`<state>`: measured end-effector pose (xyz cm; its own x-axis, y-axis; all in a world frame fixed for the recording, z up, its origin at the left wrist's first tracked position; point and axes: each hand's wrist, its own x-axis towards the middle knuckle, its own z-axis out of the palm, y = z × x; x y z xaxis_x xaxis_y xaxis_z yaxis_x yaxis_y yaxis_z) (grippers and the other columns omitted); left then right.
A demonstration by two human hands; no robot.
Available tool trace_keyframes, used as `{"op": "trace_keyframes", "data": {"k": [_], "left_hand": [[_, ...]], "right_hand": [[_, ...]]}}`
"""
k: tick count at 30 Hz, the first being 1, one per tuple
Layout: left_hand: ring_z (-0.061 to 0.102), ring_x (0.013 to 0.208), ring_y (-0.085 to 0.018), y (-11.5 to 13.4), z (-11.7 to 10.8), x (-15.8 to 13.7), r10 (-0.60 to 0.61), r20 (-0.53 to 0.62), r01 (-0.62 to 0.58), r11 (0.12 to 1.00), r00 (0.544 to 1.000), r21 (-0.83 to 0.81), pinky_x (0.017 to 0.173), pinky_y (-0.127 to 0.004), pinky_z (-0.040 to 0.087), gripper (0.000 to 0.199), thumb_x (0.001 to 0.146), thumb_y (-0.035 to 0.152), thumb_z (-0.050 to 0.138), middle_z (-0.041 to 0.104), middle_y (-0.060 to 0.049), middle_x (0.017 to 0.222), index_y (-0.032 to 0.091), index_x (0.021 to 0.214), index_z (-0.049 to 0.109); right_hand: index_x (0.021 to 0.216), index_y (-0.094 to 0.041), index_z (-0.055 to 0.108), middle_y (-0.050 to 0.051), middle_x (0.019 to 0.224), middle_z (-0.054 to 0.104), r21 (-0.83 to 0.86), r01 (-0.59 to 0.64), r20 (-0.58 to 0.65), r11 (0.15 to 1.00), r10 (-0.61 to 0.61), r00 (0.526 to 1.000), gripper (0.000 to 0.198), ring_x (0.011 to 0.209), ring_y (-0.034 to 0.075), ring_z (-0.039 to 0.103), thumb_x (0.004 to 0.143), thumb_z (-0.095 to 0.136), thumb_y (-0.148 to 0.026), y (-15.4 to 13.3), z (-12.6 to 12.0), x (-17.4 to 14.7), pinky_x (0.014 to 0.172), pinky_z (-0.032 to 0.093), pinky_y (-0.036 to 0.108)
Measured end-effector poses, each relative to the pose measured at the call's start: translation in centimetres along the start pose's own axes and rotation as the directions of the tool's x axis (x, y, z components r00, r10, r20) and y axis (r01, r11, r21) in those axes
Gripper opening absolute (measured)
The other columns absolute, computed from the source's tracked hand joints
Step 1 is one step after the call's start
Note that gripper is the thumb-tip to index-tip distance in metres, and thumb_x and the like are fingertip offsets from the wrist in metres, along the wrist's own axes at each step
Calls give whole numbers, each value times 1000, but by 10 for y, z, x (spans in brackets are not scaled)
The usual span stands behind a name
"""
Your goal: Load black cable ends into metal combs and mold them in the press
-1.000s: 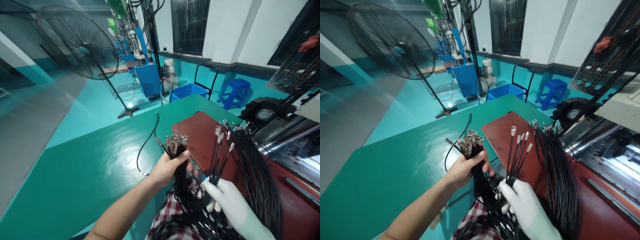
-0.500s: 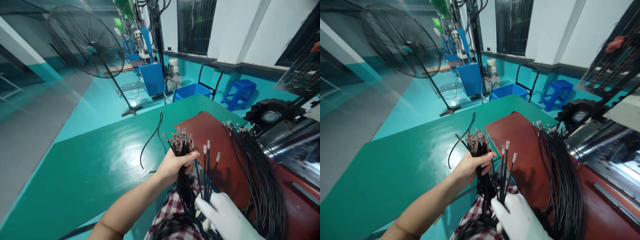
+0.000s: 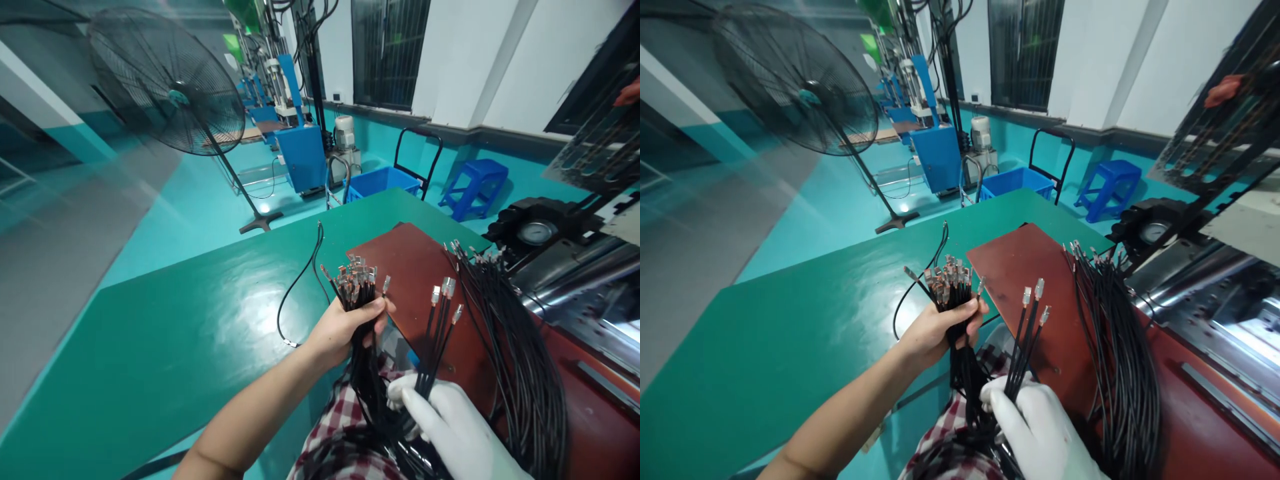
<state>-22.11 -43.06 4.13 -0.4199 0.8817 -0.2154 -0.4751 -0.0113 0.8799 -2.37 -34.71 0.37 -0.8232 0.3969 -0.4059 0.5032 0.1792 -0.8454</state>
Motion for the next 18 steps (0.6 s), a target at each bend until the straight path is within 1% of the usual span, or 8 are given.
{"op": "trace_keyframes", "data": {"k": [2, 5, 8, 10, 12, 14, 16, 18], "left_hand": [[40, 41, -5, -1, 1, 0, -6, -10, 6, 1000, 1000, -2, 43, -21, 29, 35, 75, 45, 73, 46, 5, 50, 12, 78, 61], [38, 41, -4, -3, 7, 0, 2, 12, -3, 1000, 1000, 18, 44, -21, 30, 36, 70, 42, 78, 43, 7, 49, 12, 78, 61], [39, 42, -5, -4, 14, 0, -7, 1, 7, 1000, 1000, 26, 43, -21, 31, 43, 62, 40, 84, 45, 7, 51, 12, 86, 61], [39, 41, -5, -3, 18, 0, -10, -17, 11, 1000, 1000, 25, 41, -20, 31, 46, 58, 39, 86, 47, 7, 53, 14, 83, 58], [39, 41, -5, -2, 19, 1, -16, -26, 17, 999, 1000, 31, 40, -20, 30, 45, 57, 39, 87, 47, 7, 52, 15, 78, 55], [40, 41, -5, -1, 18, 1, -22, -39, 23, 999, 999, 44, 40, -20, 30, 44, 57, 40, 86, 47, 7, 51, 15, 75, 55], [41, 40, -6, -1, 17, 1, -22, -65, 25, 998, 998, 57, 39, -20, 31, 44, 57, 42, 86, 47, 6, 50, 15, 73, 55], [43, 40, -6, -3, 16, 1, -16, -92, 22, 998, 996, 62, 38, -20, 31, 44, 57, 43, 85, 48, 5, 51, 15, 73, 55]], "right_hand": [[107, -25, 68, 7, 111, 65, -15, -10, 9, 1000, 10, 1000, 43, 105, 24, 58, 93, 42, -56, -11, 2, -1, 88, 48, 33], [98, -23, 69, 7, 95, 66, -43, 3, 79, 999, 1, 997, 43, 92, 21, 61, 93, 42, -56, -18, 3, 2, 82, 49, 31], [92, -21, 69, 8, 92, 65, -93, 35, 123, 995, -24, 992, 46, 81, 19, 62, 93, 40, -56, -24, 1, 4, 79, 49, 32], [88, -20, 68, 8, 90, 65, -132, 48, 125, 990, -31, 992, 44, 78, 18, 63, 93, 39, -53, -30, 0, 5, 78, 49, 32], [84, -20, 67, 6, 83, 66, -151, 56, 136, 987, -35, 990, 39, 74, 18, 63, 94, 41, -46, -36, -1, 7, 75, 48, 31], [82, -19, 67, 4, 76, 66, -139, 76, 178, 987, -50, 983, 38, 69, 16, 62, 94, 40, -43, -39, -1, 9, 69, 47, 28], [80, -19, 67, 3, 71, 64, -119, 96, 224, 988, -68, 972, 40, 64, 15, 61, 95, 39, -45, -37, -1, 12, 64, 45, 27], [78, -20, 66, 2, 64, 62, -109, 121, 231, 987, -93, 969, 42, 61, 15, 59, 95, 40, -47, -33, -3, 13, 65, 45, 27]]}}
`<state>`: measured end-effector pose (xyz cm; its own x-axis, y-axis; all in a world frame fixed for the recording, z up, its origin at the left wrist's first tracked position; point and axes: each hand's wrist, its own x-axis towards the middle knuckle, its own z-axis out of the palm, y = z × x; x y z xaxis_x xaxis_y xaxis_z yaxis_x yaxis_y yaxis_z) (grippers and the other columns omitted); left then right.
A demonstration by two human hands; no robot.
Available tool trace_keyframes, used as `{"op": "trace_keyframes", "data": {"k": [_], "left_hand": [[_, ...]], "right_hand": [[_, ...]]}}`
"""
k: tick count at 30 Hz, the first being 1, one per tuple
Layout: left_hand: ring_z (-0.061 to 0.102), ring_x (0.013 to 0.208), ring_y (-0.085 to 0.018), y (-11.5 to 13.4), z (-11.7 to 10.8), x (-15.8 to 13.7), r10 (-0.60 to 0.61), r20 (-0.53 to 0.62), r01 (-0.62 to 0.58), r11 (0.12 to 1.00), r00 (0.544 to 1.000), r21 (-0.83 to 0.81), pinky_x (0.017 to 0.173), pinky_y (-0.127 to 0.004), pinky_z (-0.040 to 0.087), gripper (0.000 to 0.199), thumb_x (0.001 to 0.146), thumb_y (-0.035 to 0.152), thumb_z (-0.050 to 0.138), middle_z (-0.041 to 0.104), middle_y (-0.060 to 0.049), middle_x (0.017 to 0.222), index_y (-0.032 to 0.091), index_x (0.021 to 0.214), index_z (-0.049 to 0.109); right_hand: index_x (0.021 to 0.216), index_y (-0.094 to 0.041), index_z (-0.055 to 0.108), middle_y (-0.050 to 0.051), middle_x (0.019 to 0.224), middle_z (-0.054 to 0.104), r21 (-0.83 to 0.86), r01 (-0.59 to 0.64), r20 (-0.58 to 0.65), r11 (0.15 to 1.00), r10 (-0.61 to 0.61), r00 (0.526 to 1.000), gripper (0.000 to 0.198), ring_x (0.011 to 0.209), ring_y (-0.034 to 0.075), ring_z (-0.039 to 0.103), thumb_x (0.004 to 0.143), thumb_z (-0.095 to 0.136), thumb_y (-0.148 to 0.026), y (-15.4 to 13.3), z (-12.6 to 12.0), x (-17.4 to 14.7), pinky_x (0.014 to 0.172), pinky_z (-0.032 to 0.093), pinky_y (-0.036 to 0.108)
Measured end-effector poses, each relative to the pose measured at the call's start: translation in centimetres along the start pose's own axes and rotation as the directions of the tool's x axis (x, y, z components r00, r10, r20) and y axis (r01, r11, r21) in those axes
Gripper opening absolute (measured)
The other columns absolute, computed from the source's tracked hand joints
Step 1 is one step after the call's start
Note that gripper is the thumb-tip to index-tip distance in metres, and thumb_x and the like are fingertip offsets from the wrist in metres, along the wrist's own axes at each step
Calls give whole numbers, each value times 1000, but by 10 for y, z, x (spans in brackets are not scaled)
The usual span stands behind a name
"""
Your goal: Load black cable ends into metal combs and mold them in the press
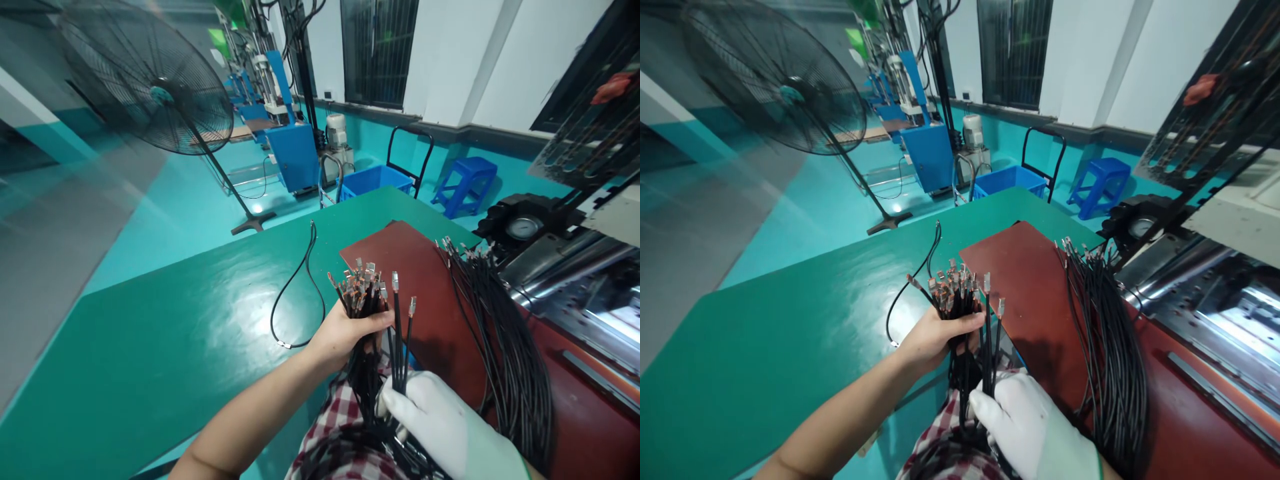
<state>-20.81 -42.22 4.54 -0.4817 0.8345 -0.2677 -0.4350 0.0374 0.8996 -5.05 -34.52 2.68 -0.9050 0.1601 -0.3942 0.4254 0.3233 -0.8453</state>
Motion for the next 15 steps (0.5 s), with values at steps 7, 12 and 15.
{"op": "trace_keyframes", "data": {"k": [7, 12, 15], "left_hand": [[46, 39, -7, -6, 0, -2, 17, 2, -17, 1000, 1000, -5, 36, -19, 33, 42, 62, 45, 82, 53, 3, 51, 14, 74, 56], [51, 42, -9, -7, 0, -3, 27, 39, -28, 1000, 999, 6, 36, -19, 34, 43, 66, 48, 79, 64, -4, 60, 12, 79, 59], [50, 42, -9, -7, 0, -3, 13, 18, -13, 999, 1000, 34, 36, -19, 34, 46, 62, 48, 82, 63, -3, 62, 12, 81, 60]], "right_hand": [[78, -19, 67, 3, 59, 61, -46, 34, -5, 998, -34, 999, 46, 58, 16, 61, 95, 37, -50, 2, -3, -3, 68, 46, 30], [79, -19, 70, 6, 70, 68, 7, -8, 45, 1000, 8, 999, 48, 59, 16, 61, 94, 39, -52, -4, -6, -4, 63, 47, 28], [78, -19, 71, 5, 70, 69, 90, 77, 75, 993, -84, 994, 45, 57, 14, 58, 92, 45, -53, -6, -10, -6, 62, 46, 26]]}}
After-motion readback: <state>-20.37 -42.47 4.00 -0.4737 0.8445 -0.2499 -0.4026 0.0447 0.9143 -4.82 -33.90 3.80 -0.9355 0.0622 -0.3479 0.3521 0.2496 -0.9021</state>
